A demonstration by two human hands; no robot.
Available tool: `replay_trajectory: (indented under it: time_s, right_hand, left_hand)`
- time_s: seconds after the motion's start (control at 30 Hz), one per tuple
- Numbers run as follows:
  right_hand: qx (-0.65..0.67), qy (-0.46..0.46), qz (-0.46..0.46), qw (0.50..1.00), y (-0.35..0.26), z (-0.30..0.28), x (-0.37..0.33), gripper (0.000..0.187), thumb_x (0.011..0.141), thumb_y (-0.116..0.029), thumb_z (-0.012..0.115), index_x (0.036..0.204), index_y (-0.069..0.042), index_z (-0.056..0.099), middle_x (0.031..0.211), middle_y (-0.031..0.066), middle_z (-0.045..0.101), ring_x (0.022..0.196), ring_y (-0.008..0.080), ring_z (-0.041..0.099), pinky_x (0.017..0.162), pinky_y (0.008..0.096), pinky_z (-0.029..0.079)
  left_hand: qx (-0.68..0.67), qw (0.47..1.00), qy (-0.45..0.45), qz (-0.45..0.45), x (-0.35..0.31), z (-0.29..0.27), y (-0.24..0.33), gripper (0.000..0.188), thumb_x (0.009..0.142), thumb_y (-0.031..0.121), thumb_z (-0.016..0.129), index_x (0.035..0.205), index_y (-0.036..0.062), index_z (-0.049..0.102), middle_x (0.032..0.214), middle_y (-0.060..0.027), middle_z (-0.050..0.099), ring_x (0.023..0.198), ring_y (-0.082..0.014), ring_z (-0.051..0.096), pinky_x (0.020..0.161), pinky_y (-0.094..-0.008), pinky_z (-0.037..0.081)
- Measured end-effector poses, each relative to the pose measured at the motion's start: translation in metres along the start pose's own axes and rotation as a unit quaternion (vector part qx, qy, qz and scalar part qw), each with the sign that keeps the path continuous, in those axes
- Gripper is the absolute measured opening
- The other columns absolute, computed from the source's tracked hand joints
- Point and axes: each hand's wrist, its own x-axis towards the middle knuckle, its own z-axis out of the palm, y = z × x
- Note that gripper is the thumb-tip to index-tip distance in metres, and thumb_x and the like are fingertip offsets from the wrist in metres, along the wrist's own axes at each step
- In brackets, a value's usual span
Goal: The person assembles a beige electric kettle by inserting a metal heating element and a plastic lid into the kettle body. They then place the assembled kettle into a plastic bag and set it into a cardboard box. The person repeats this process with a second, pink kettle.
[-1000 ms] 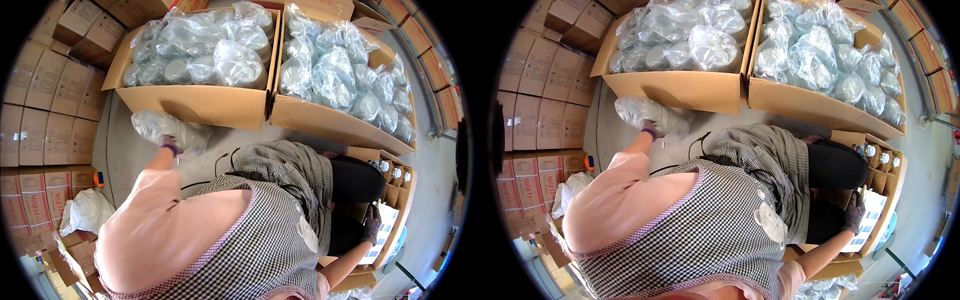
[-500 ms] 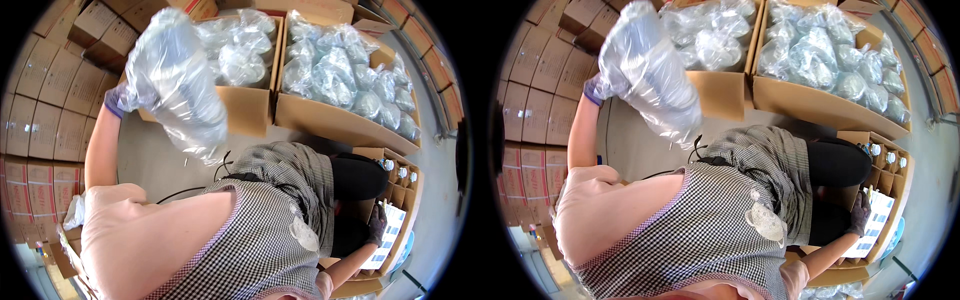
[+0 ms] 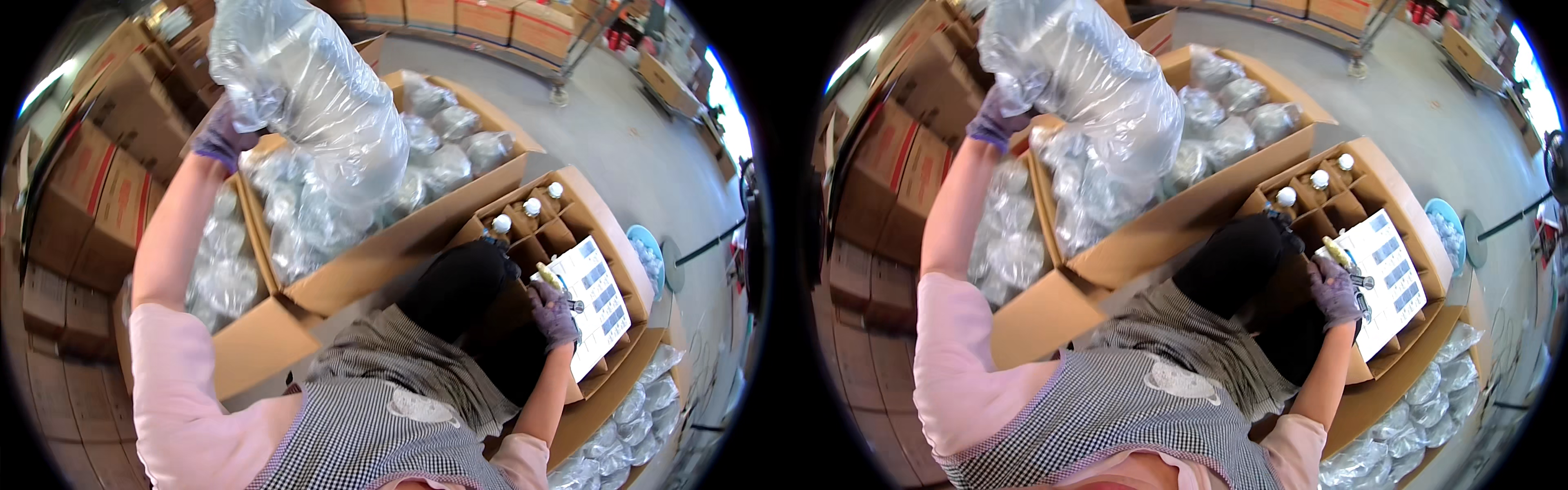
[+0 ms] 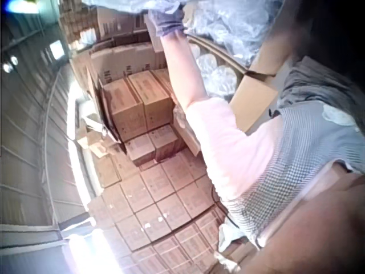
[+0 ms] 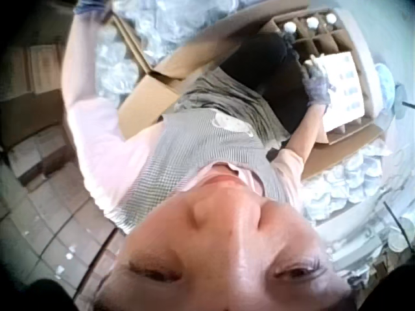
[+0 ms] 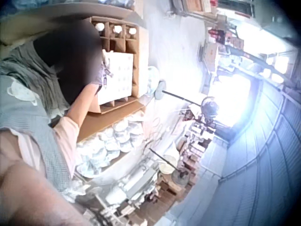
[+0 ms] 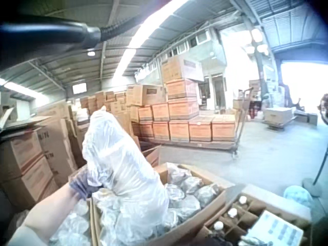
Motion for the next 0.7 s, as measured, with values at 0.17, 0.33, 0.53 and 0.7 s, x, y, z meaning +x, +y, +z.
replay_trajectory:
  time_s: [0.17,0.33,0.53,0.7]
  right_hand:
    - [0.05,-0.046,0.086,0.994,-0.013,0.0,0.006,0.024,0.095,-0.023,0.057,0.108,-0.006,0.066,0.102,0.0201,0.068,0.101,0.0366,0.064,0.089,0.0412,0.049]
    - [0.032,-0.06,0.152,0.986,-0.026,-0.016,0.01,0.028,0.095,-0.025,0.056,0.115,-0.007,0.066,0.105,0.0188,0.068,0.105,0.0347,0.064,0.096,0.0398,0.047]
    - [-0.026,-0.079,0.124,0.989,-0.002,0.01,0.022,0.026,0.093,-0.024,0.057,0.115,-0.011,0.063,0.106,0.0194,0.067,0.102,0.0375,0.063,0.088,0.0455,0.05]
    - [-0.044,-0.115,0.188,0.974,-0.004,0.01,0.032,0.027,0.095,-0.032,0.052,0.109,-0.011,0.062,0.097,0.0196,0.067,0.097,0.039,0.064,0.084,0.0473,0.05]
  left_hand:
    - [-0.027,0.995,0.066,-0.064,0.126,0.1,-0.107,0.037,0.093,0.015,0.051,0.129,0.0159,0.06,0.129,-0.0084,0.064,0.121,-0.0242,0.059,0.103,-0.0344,0.045]
    - [0.437,0.883,-0.062,-0.162,0.198,0.194,-0.073,0.025,0.087,0.021,0.058,0.107,0.0163,0.071,0.107,-0.0076,0.071,0.099,-0.0247,0.069,0.079,-0.039,0.053]
    - [0.44,0.883,-0.096,-0.132,0.192,0.326,-0.128,0.016,0.079,0.018,0.062,0.087,0.0139,0.075,0.094,-0.008,0.074,0.089,-0.0258,0.071,0.074,-0.041,0.053]
    - [0.383,0.898,-0.204,-0.079,0.176,0.383,-0.109,0.012,0.076,0.022,0.068,0.085,0.0179,0.074,0.092,-0.0089,0.072,0.092,-0.023,0.07,0.077,-0.0383,0.053]
